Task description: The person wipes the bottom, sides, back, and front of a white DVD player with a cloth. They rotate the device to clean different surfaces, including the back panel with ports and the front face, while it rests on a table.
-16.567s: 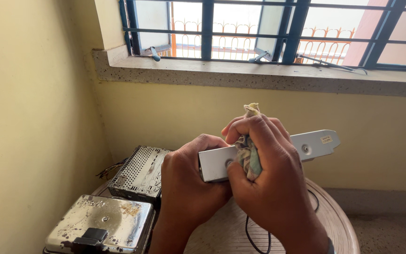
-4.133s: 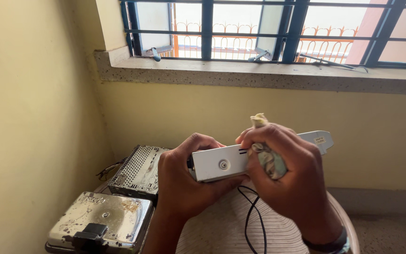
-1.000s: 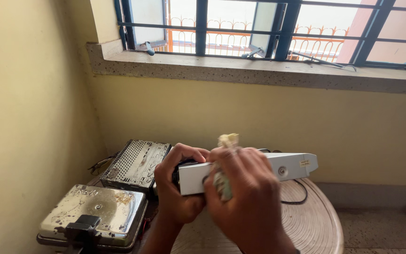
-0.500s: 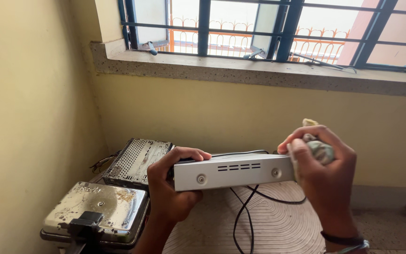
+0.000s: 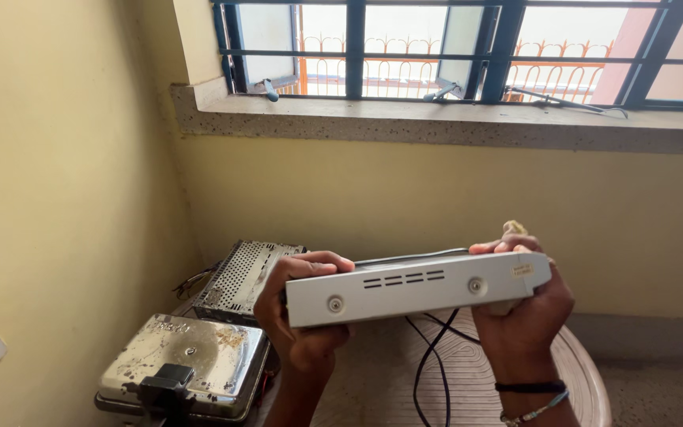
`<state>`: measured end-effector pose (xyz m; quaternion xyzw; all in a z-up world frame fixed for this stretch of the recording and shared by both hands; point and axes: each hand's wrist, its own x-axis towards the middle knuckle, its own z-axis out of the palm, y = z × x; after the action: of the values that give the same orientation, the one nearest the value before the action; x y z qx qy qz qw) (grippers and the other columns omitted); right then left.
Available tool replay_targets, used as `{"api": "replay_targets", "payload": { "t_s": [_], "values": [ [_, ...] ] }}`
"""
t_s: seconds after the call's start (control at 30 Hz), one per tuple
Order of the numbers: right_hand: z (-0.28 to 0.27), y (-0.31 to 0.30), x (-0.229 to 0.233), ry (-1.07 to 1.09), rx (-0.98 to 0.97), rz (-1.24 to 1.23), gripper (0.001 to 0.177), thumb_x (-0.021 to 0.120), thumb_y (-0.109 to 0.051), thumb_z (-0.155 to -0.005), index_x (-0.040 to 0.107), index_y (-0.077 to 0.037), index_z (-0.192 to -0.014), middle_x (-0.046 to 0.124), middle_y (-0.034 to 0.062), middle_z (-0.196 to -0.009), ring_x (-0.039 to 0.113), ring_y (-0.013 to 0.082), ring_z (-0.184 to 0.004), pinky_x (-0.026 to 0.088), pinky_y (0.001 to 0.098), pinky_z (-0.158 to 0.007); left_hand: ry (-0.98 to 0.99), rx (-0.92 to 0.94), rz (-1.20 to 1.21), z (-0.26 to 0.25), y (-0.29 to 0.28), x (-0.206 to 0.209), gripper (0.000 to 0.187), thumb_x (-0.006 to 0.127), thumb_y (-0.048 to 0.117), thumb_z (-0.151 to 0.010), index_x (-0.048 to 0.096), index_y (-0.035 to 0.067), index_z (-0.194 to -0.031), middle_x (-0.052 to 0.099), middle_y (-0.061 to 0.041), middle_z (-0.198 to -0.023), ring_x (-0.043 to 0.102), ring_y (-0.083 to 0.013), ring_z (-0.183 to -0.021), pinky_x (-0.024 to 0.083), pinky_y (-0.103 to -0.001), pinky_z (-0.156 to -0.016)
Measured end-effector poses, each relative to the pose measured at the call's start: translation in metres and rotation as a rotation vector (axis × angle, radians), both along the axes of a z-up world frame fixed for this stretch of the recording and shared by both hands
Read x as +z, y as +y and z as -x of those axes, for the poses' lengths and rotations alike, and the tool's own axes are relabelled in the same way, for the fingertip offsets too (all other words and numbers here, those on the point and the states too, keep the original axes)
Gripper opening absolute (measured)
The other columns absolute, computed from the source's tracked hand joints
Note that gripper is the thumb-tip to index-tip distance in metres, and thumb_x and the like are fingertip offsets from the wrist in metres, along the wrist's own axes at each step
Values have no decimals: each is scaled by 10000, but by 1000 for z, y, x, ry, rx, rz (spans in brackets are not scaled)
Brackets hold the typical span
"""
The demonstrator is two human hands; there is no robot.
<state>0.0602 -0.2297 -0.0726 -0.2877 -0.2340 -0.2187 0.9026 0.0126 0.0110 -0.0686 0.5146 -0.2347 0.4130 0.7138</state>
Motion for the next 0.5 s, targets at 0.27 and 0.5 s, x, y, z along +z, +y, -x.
{"api": "replay_targets", "payload": {
  "t_s": [0.27, 0.5],
  "values": [
    [52, 0, 60, -130, -361, 233, 246, 388, -60, -1038, 617, 27, -1058, 609, 124, -1032, 646, 224, -921, 571, 367, -914, -42, -106, 164, 4, -20, -4, 541, 619, 156, -399, 588, -15, -912, 677, -212, -966, 704, -296, -893, 570, -402, -805],
    [61, 10, 57, -305, -1047, 634, 244, 409, -51, -1124, 480, 35, -907, 557, 125, -949, 704, 215, -785, 635, 339, -739, 221, -281, 118, 24, -20, -39, 457, 666, -78, -501, 577, -1, -942, 734, -210, -1089, 658, -188, -768, 573, -317, -592]
  ]
}}
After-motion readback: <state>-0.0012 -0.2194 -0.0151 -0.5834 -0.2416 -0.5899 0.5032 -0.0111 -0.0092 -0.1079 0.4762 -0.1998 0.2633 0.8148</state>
